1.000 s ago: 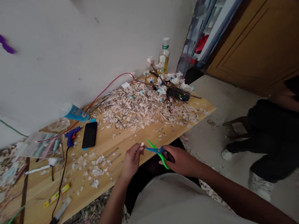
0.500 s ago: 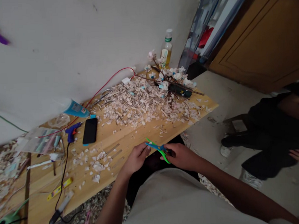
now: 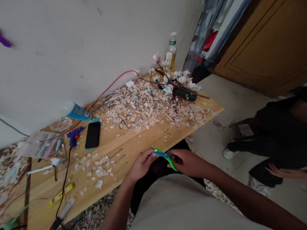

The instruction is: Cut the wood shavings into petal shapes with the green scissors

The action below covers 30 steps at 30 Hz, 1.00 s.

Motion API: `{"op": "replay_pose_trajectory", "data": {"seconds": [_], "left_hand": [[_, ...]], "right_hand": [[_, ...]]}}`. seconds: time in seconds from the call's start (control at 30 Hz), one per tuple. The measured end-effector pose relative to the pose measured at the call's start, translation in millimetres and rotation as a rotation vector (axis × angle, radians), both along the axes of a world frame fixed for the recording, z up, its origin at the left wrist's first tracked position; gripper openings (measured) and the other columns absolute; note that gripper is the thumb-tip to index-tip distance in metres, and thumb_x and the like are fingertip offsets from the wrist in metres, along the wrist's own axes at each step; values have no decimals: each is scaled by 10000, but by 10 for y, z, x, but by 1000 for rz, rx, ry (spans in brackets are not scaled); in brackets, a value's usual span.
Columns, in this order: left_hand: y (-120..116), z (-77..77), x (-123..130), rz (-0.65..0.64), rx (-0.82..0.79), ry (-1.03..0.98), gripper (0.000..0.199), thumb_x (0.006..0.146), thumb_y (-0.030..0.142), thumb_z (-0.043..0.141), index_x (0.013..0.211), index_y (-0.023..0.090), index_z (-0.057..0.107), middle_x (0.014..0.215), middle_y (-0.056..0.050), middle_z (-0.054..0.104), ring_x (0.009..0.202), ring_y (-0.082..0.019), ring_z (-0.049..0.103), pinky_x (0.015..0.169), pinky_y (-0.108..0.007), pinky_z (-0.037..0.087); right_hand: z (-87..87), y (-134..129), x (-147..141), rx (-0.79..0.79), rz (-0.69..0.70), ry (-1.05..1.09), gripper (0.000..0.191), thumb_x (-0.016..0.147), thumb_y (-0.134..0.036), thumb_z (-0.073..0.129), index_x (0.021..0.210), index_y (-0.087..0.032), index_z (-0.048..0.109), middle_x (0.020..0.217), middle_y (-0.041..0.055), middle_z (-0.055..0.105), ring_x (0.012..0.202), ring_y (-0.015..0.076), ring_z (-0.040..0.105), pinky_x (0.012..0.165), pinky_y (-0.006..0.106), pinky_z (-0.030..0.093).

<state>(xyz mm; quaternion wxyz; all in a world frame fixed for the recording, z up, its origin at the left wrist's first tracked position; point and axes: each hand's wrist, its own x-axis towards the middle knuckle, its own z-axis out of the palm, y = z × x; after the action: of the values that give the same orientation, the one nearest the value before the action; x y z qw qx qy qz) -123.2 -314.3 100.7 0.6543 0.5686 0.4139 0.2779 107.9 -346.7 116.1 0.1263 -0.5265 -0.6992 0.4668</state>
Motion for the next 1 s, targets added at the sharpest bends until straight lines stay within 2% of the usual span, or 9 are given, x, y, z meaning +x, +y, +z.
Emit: {"op": "replay_pose_trajectory", "data": {"seconds": [0.1,0.33,0.5,0.83,1.0], "left_hand": [[2,-26,-28,-10,37,19,328,898,463,564,766,181,666,678,-16,546,651,-150,453,631,-237,357],[30,54,-66,-14,114,49,348,939,434,501,747,182,647,744,-44,593,751,-175,532,738,-249,397],[32,48,-105,-4,166,85,322,953,397,484,778,184,650,774,-55,617,766,-179,556,740,-247,409],[30,-13,-232,64,247,179,313,969,374,457,778,191,625,797,-51,610,785,-172,550,744,-241,387],[46,-7,-254,79,248,251,345,974,409,432,754,184,573,765,-28,575,766,-162,524,736,-243,375]], "right_hand": [[20,11,-10,48,16,-47,200,852,-386,616,846,-190,581,774,8,619,659,136,504,602,246,323],[15,53,-62,-1,21,7,150,845,-342,616,848,-196,580,746,-6,608,648,137,504,598,240,327],[13,68,-107,31,10,-26,113,848,-305,605,817,-199,578,745,-10,611,654,136,502,601,240,310],[-60,111,-205,20,1,-15,161,864,-328,590,773,-196,601,714,-4,632,648,145,531,596,241,310],[-110,133,-262,13,-25,-6,104,846,-231,555,788,-187,629,718,5,649,644,142,531,592,238,305]]}}
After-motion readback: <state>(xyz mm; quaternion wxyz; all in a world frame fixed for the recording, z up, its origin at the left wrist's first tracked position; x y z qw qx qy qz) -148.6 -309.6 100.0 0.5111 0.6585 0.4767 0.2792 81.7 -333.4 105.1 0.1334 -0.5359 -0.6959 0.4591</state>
